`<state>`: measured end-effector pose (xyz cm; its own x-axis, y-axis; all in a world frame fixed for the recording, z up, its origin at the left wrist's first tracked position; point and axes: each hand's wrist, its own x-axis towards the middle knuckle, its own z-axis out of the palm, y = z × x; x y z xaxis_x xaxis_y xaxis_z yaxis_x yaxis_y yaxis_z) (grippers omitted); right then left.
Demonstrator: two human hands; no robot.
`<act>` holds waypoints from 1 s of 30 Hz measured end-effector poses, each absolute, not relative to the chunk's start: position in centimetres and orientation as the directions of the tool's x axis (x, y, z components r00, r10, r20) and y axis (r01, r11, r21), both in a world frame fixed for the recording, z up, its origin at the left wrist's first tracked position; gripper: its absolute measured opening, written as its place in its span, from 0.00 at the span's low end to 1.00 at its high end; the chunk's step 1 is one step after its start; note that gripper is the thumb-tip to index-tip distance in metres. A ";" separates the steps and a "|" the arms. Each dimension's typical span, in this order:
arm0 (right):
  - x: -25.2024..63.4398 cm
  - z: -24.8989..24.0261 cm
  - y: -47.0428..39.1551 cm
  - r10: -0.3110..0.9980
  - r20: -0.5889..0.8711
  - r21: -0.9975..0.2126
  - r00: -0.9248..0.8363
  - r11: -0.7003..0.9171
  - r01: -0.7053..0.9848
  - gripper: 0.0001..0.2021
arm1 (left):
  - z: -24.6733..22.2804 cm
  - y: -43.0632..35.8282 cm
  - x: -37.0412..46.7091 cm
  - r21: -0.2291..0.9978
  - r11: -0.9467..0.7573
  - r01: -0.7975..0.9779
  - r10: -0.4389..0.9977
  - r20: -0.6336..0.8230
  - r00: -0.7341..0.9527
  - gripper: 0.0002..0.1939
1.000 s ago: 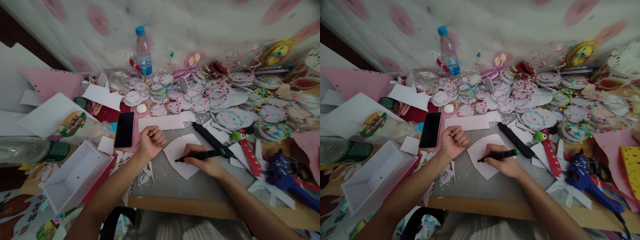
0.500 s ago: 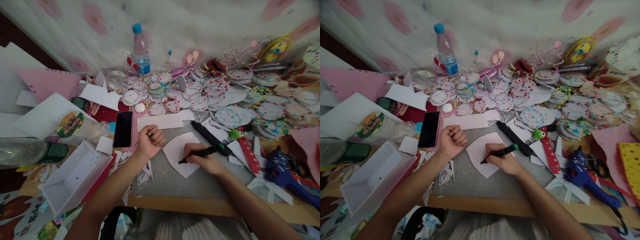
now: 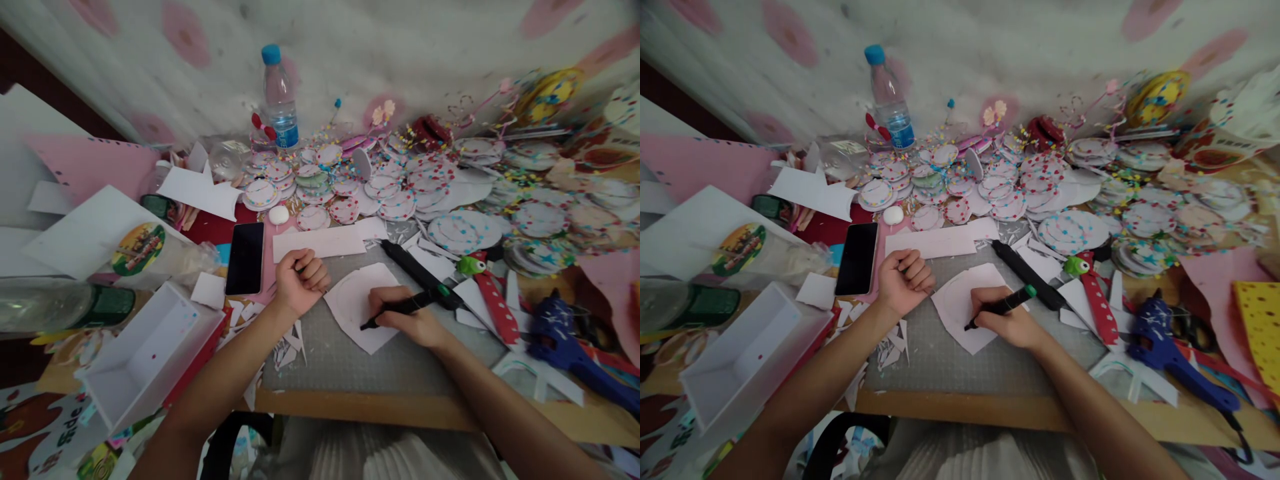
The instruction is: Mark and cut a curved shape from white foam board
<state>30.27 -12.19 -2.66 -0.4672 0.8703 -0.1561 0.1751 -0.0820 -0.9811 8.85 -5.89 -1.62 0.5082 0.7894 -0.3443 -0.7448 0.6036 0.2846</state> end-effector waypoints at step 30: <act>29.2 -4.1 -8.8 0.986 -0.021 -0.996 0.168 -0.006 -0.092 0.05 | -1.6 -9.5 10.9 0.974 0.214 0.078 0.652 -0.202 0.731 0.15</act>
<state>29.22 -8.83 -4.12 0.1677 0.9856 -0.0212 -0.0917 -0.0058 -0.9958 10.93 -9.46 -1.55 0.7305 0.6522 -0.2022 0.0785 0.2140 0.9737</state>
